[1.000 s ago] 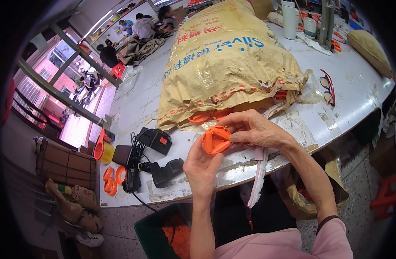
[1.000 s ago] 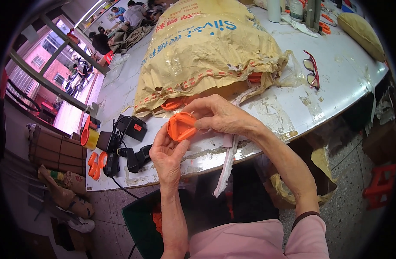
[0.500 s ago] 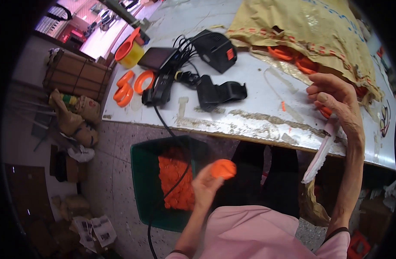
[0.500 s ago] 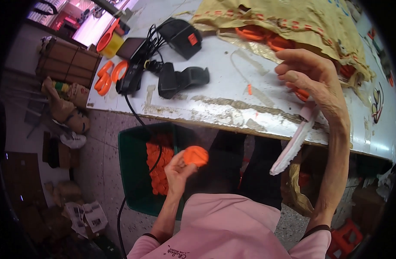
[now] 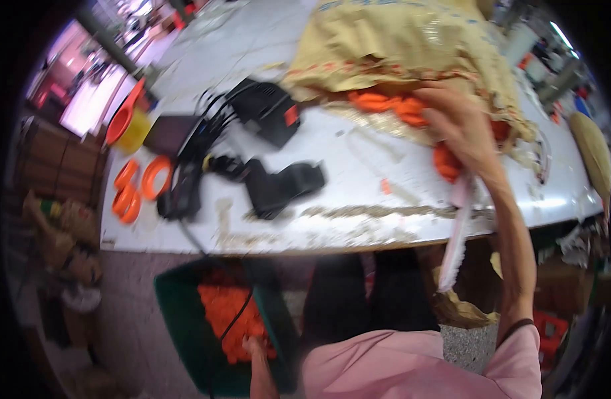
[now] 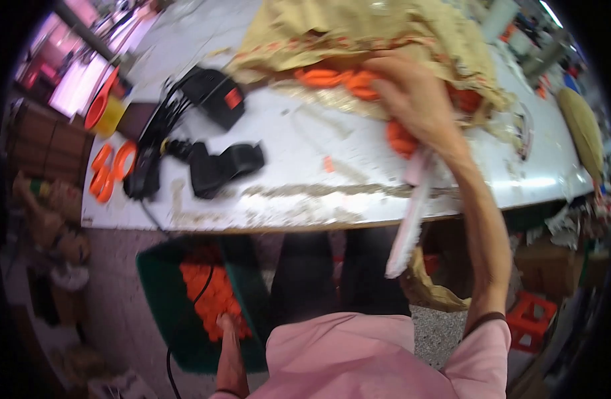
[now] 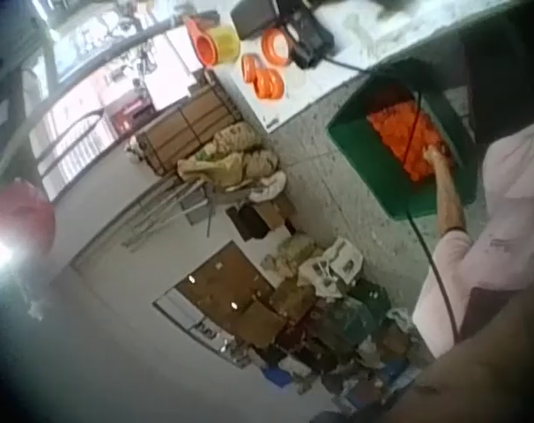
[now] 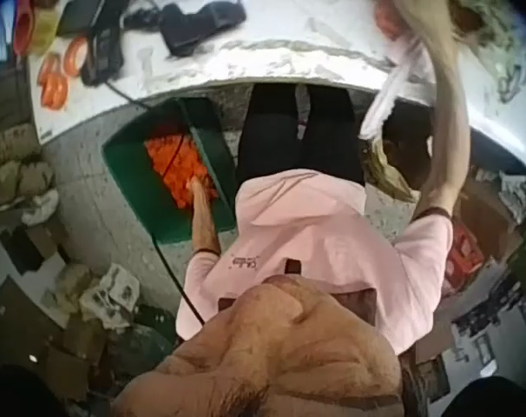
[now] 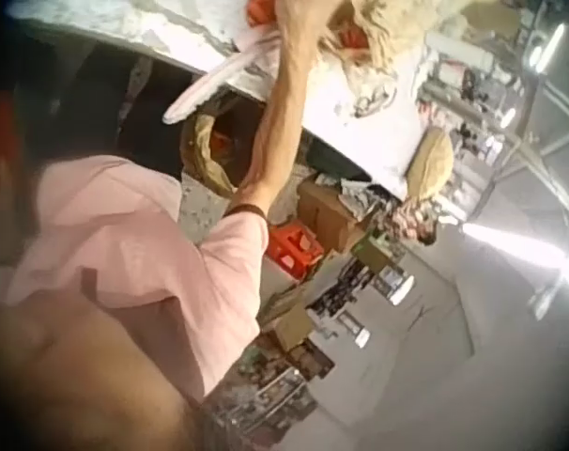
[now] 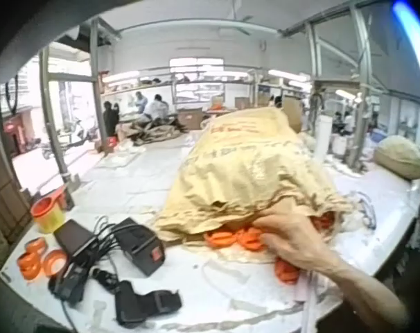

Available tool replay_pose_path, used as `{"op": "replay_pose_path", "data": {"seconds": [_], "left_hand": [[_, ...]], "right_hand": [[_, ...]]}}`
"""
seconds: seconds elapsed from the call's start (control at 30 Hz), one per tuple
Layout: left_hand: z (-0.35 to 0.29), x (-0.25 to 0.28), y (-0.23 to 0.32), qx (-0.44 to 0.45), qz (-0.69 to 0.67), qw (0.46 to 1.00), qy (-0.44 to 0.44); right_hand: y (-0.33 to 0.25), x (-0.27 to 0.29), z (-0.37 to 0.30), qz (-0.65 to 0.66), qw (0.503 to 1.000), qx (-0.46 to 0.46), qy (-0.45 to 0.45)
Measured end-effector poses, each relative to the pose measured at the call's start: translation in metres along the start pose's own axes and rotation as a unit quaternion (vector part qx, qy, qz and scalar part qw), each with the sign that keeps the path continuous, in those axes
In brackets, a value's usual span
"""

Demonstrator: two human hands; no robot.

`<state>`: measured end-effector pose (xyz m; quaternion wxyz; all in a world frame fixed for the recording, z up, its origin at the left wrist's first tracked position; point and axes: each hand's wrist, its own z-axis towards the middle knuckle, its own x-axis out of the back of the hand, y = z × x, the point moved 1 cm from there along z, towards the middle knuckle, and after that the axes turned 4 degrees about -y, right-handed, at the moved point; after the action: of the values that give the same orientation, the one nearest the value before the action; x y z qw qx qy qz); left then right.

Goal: The person repeatedly reaches into a large bag to retrieve orange plastic components, inspects them by hand, and places them into a green bin.

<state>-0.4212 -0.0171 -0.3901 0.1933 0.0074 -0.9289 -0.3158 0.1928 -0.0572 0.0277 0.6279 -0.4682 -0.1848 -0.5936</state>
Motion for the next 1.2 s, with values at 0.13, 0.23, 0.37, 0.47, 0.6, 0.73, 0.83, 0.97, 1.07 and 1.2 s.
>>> {"op": "replay_pose_path", "data": {"seconds": [0.13, 0.23, 0.37, 0.47, 0.6, 0.73, 0.83, 0.97, 1.07, 1.2], "left_hand": [[-0.035, -0.023, 0.02, -0.135, -0.01, 0.99, -0.044], [-0.077, -0.041, 0.038, -0.32, 0.041, 0.941, -0.097], [-0.183, -0.069, 0.092, -0.371, 0.034, 0.91, -0.18], [-0.262, -0.082, 0.143, -0.405, 0.065, 0.869, -0.278], [-0.343, -0.123, 0.211, -0.598, 0.136, 0.713, -0.34], [-0.401, -0.17, 0.257, -0.731, 0.078, 0.551, -0.395], [-0.421, -0.199, 0.281, -0.712, 0.044, 0.581, -0.392], [-0.435, -0.233, 0.3, -0.6, -0.046, 0.671, -0.433], [-0.431, -0.246, 0.302, -0.525, -0.075, 0.691, -0.492], [-0.424, -0.247, 0.302, -0.503, -0.062, 0.692, -0.515]], "right_hand": [[0.024, -0.01, 0.026, -0.029, 0.995, -0.086, -0.043], [0.039, -0.007, 0.035, -0.094, 0.97, -0.204, -0.096], [0.05, -0.024, 0.025, 0.095, 0.989, -0.082, -0.08], [0.014, -0.001, 0.028, 0.119, 0.954, -0.136, -0.239], [0.011, 0.001, 0.01, 0.05, 0.977, -0.021, -0.205], [0.017, 0.005, 0.003, 0.08, 0.983, 0.012, -0.165], [0.006, 0.009, 0.008, 0.289, 0.939, -0.038, -0.182], [-0.016, 0.016, 0.006, 0.506, 0.795, -0.146, -0.3], [-0.02, 0.018, 0.002, 0.541, 0.75, -0.131, -0.358], [-0.025, 0.014, -0.002, 0.523, 0.75, -0.132, -0.383]]}}
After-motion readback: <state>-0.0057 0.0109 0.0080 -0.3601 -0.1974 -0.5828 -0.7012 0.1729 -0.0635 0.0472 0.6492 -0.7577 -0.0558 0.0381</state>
